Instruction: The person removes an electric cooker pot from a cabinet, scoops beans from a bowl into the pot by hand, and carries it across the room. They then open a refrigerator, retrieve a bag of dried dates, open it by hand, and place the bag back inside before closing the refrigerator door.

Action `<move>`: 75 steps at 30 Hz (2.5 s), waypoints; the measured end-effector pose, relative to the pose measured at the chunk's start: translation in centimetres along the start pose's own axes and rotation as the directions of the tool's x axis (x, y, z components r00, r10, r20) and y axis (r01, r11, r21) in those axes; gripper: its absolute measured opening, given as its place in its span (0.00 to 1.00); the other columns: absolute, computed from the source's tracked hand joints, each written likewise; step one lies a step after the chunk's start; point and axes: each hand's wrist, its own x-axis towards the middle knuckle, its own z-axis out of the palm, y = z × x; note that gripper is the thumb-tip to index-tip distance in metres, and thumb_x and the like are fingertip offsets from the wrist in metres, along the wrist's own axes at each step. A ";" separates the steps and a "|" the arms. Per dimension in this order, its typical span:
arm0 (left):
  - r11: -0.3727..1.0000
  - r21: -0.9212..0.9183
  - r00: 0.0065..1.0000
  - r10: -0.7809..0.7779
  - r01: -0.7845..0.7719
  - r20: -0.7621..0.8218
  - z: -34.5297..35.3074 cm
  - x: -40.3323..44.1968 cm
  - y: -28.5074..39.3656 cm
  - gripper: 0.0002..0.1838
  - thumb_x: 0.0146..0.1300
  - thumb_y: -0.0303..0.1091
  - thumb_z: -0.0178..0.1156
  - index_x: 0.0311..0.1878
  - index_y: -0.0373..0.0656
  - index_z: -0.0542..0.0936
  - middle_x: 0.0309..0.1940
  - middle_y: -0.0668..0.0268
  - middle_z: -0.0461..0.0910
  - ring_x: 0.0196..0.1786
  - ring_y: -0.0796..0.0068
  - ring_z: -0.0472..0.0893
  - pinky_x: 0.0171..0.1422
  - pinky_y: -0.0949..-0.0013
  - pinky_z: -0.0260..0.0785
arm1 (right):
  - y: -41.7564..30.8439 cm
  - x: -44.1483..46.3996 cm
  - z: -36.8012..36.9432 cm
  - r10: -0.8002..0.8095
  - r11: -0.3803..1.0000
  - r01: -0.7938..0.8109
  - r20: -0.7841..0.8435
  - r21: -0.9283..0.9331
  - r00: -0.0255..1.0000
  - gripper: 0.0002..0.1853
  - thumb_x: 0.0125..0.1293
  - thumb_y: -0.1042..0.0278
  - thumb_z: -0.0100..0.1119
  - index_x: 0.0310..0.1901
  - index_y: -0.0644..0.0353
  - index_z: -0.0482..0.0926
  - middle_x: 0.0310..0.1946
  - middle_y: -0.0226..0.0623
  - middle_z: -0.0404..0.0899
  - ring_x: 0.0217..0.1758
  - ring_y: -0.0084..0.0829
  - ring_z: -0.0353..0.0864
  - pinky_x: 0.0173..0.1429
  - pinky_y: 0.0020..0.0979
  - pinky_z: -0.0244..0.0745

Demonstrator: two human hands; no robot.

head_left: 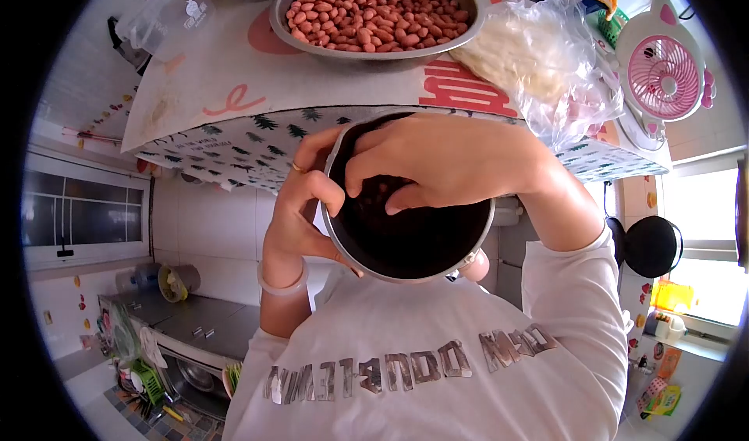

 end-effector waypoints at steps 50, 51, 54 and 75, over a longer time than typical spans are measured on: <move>0.996 0.085 0.999 0.023 -0.019 -0.049 -1.8 2.0 0.8 0.38 0.24 0.52 0.88 0.35 0.52 0.72 0.65 0.42 0.66 0.70 0.46 0.70 0.72 0.51 0.66 | 5.9 4.5 -8.3 0.035 0.886 -0.150 -0.260 -0.438 0.965 0.21 0.72 0.49 0.55 0.60 0.50 0.73 0.50 0.43 0.73 0.58 0.45 0.74 0.61 0.43 0.68; 0.996 0.086 0.999 0.021 -0.017 -0.045 -1.8 2.1 0.9 0.38 0.24 0.52 0.88 0.35 0.52 0.72 0.65 0.42 0.65 0.70 0.46 0.70 0.72 0.51 0.66 | 6.2 4.7 -8.2 0.033 0.880 -0.158 -0.276 -0.447 0.961 0.20 0.72 0.49 0.54 0.59 0.51 0.74 0.49 0.45 0.74 0.56 0.46 0.76 0.59 0.43 0.69; 0.998 0.065 0.999 0.008 -0.004 -0.054 -1.6 2.3 1.2 0.38 0.24 0.51 0.88 0.34 0.52 0.71 0.65 0.44 0.66 0.68 0.48 0.70 0.71 0.52 0.64 | 6.1 5.5 -8.4 0.140 0.886 -0.252 -0.294 -0.390 0.945 0.18 0.74 0.50 0.52 0.54 0.53 0.76 0.43 0.48 0.79 0.48 0.48 0.80 0.52 0.45 0.73; 1.000 0.010 0.995 -0.011 0.013 -0.097 -1.0 2.0 0.6 0.37 0.22 0.48 0.89 0.32 0.52 0.71 0.66 0.46 0.66 0.66 0.52 0.71 0.70 0.56 0.61 | 8.3 5.5 -10.4 -0.001 0.798 -0.357 -0.595 -0.485 0.804 0.17 0.71 0.55 0.56 0.45 0.62 0.82 0.36 0.50 0.84 0.37 0.46 0.84 0.44 0.40 0.78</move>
